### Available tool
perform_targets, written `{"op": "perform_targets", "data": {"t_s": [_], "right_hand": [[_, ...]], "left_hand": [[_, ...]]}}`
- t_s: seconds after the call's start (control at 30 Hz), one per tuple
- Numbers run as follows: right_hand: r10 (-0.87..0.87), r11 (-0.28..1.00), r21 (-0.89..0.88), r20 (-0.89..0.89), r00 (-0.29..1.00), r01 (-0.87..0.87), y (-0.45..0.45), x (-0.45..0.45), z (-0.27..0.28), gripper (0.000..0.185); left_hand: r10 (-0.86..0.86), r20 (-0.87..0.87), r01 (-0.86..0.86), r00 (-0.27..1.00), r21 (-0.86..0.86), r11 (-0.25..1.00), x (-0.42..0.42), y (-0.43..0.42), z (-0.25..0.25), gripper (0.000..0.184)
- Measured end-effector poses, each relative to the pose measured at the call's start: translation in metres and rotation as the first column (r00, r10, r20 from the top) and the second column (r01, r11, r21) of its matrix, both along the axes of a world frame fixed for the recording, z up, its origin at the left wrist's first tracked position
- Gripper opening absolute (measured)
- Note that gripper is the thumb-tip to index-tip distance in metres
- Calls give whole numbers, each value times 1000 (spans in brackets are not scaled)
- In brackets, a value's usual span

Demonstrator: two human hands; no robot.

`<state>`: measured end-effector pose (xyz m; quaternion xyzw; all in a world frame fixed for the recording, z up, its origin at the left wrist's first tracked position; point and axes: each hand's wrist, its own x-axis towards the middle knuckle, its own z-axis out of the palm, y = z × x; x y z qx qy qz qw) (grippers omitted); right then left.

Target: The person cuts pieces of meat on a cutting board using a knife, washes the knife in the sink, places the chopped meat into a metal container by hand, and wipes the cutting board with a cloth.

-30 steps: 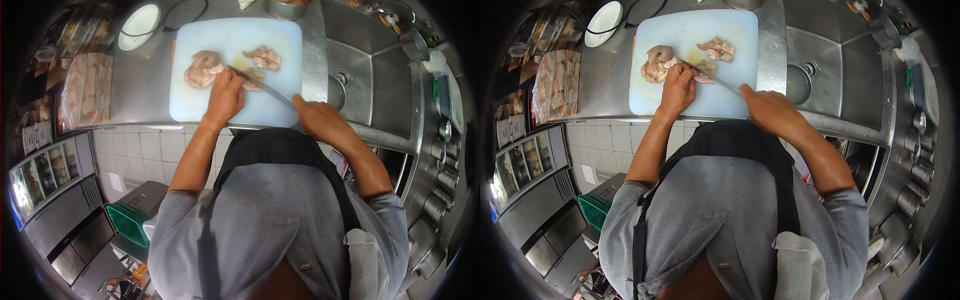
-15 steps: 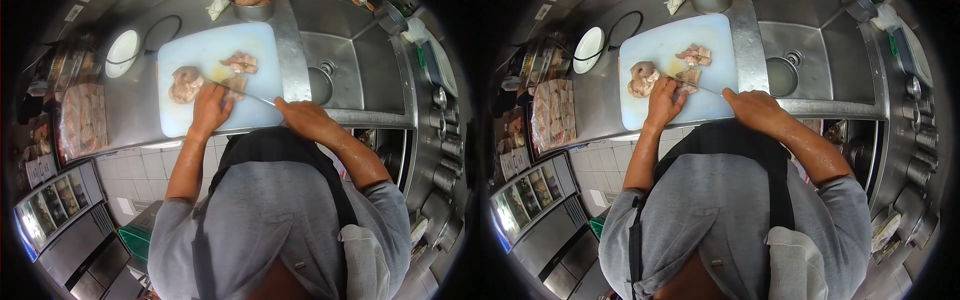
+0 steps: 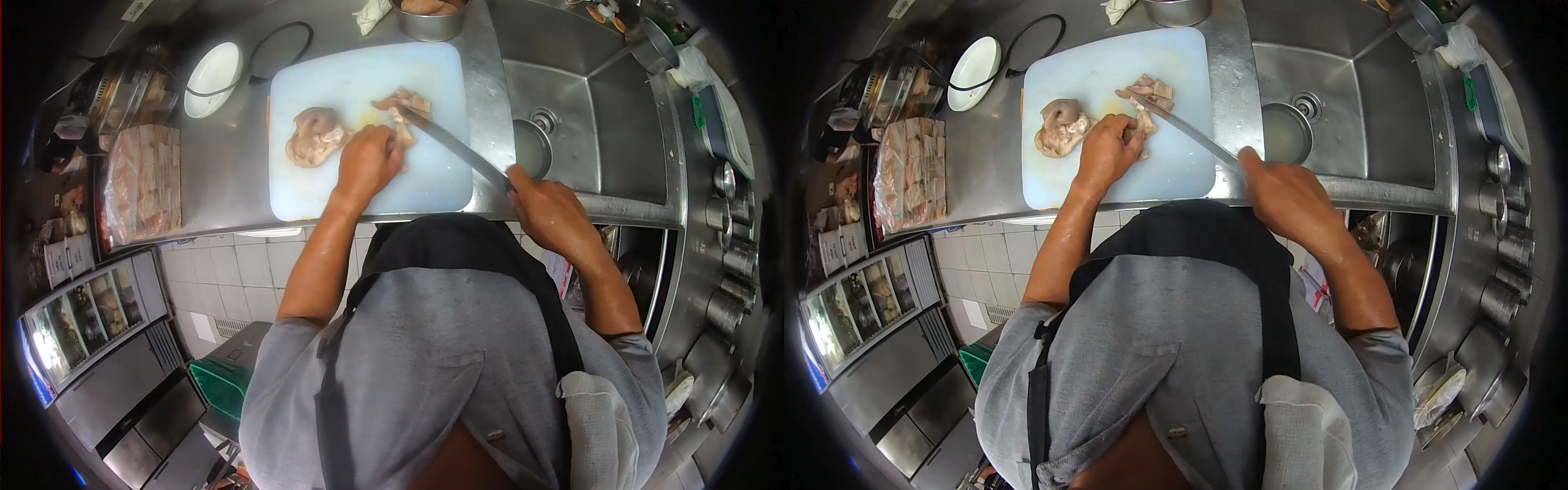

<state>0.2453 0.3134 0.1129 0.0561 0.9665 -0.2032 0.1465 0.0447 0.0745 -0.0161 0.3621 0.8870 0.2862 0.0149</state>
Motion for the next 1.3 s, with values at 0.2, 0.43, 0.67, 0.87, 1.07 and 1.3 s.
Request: {"op": "perform_targets", "data": {"t_s": [0.2,0.43,0.67,0.87,1.07,1.3], "right_hand": [[72,995,-75,23,997,-70,-23,-28,-45,17],[121,992,-31,42,992,-120,-30,-67,-23,19],[162,986,-63,132,978,-155,-38,-61,-37,18],[139,989,-56,53,989,-136,-41,-65,-24,20],[173,984,-61,170,970,-165,-42,-42,16,22],[279,960,-69,123,952,-272,-54,-55,-39,24]], "left_hand": [[-15,-28,16,999,31,999,4,-2,-2,22],[-30,-64,42,998,188,981,7,-11,3,20],[23,-56,-13,998,166,986,15,-24,-15,22],[100,58,-111,993,239,965,34,-42,8,25],[155,57,-162,986,167,972,39,-53,-8,23],[134,5,-134,991,109,985,39,-54,-5,20]]}}
